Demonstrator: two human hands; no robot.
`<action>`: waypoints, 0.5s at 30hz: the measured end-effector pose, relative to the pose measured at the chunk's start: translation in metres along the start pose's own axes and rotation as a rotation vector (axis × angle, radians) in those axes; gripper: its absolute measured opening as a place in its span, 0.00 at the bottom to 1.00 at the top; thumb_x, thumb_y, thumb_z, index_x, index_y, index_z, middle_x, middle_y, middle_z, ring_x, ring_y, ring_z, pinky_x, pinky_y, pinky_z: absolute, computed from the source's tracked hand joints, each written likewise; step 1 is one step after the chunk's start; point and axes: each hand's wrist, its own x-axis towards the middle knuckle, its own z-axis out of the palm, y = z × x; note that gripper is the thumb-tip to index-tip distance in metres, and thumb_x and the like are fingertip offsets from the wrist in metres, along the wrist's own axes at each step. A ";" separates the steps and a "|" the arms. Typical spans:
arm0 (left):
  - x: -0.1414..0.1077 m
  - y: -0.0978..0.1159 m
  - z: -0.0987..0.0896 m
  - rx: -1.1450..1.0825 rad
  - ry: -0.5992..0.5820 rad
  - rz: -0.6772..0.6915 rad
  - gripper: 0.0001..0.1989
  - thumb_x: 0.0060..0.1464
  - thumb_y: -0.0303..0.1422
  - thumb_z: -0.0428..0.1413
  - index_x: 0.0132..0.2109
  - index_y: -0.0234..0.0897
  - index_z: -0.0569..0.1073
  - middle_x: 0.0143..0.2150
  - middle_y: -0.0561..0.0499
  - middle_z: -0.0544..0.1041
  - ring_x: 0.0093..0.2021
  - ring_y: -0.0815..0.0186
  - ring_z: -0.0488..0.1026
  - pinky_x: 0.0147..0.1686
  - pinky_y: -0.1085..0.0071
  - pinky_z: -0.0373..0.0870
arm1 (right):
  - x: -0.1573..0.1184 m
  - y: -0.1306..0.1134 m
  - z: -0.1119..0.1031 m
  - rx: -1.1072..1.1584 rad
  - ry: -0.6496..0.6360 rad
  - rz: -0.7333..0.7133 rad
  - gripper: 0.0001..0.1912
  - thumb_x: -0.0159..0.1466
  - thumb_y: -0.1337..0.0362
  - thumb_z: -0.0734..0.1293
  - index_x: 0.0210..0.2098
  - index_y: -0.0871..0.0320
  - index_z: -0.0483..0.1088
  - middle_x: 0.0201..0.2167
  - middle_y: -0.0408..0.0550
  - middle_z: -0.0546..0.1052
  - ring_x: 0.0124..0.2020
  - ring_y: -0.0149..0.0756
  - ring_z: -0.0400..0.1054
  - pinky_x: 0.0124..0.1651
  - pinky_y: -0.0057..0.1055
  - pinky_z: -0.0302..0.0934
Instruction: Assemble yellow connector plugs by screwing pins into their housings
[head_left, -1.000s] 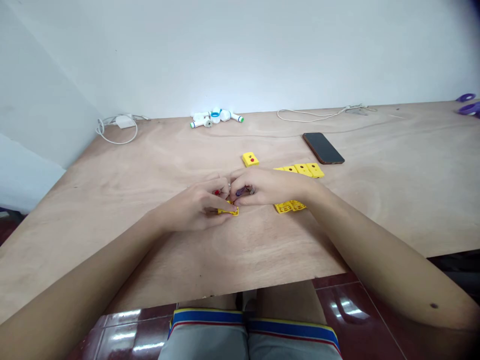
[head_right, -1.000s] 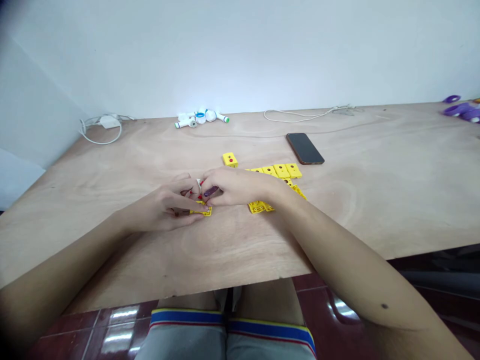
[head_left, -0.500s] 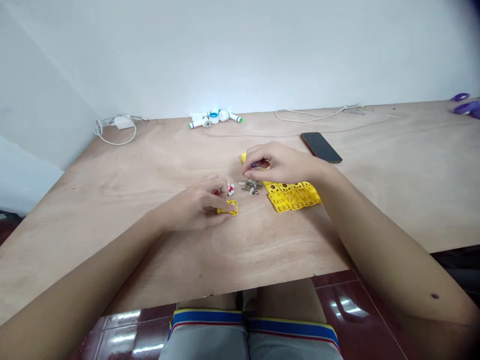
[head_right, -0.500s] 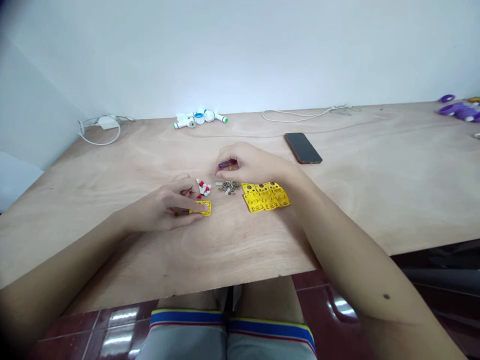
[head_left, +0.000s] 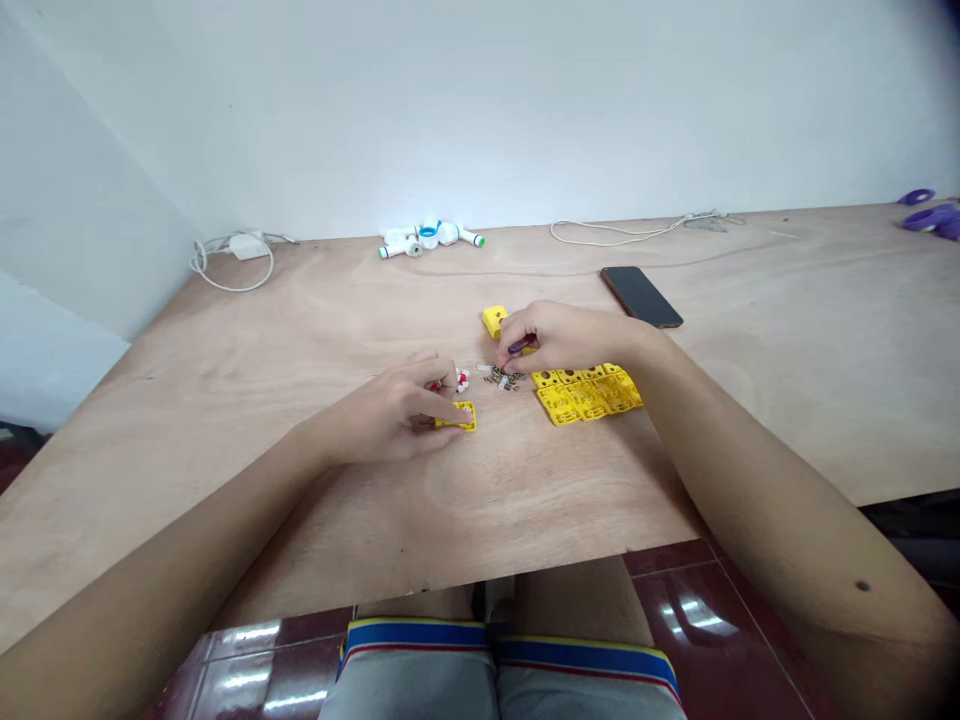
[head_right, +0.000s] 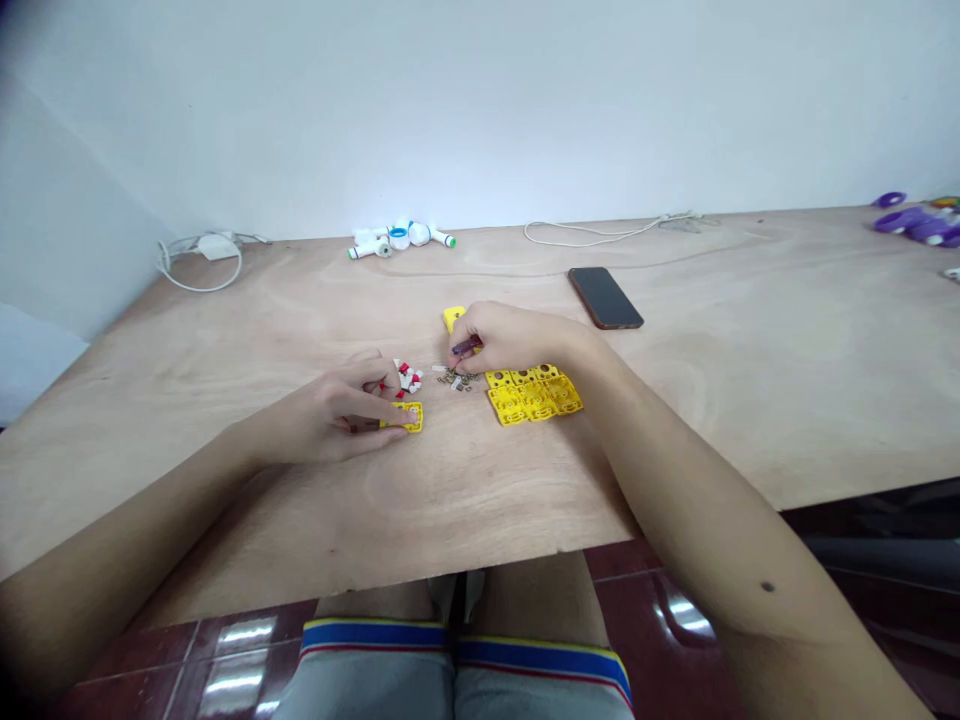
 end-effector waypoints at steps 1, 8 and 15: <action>0.000 0.000 0.000 -0.003 -0.003 -0.001 0.09 0.72 0.30 0.62 0.52 0.42 0.87 0.39 0.49 0.72 0.40 0.64 0.71 0.38 0.68 0.68 | 0.000 0.000 0.001 0.006 -0.005 0.015 0.09 0.68 0.70 0.71 0.44 0.60 0.86 0.39 0.48 0.86 0.37 0.35 0.76 0.43 0.33 0.65; -0.001 0.002 0.000 -0.016 0.029 -0.045 0.07 0.69 0.31 0.63 0.50 0.41 0.85 0.44 0.46 0.76 0.42 0.63 0.73 0.41 0.67 0.72 | -0.001 -0.005 -0.001 0.014 0.058 -0.040 0.08 0.70 0.67 0.71 0.43 0.60 0.84 0.36 0.46 0.85 0.33 0.32 0.71 0.38 0.32 0.61; -0.001 -0.002 -0.001 0.020 0.046 -0.065 0.11 0.67 0.36 0.68 0.54 0.42 0.83 0.54 0.44 0.79 0.53 0.58 0.77 0.55 0.60 0.77 | 0.006 -0.030 0.011 0.155 0.055 -0.149 0.14 0.75 0.55 0.70 0.43 0.59 0.82 0.35 0.46 0.82 0.34 0.33 0.70 0.39 0.32 0.61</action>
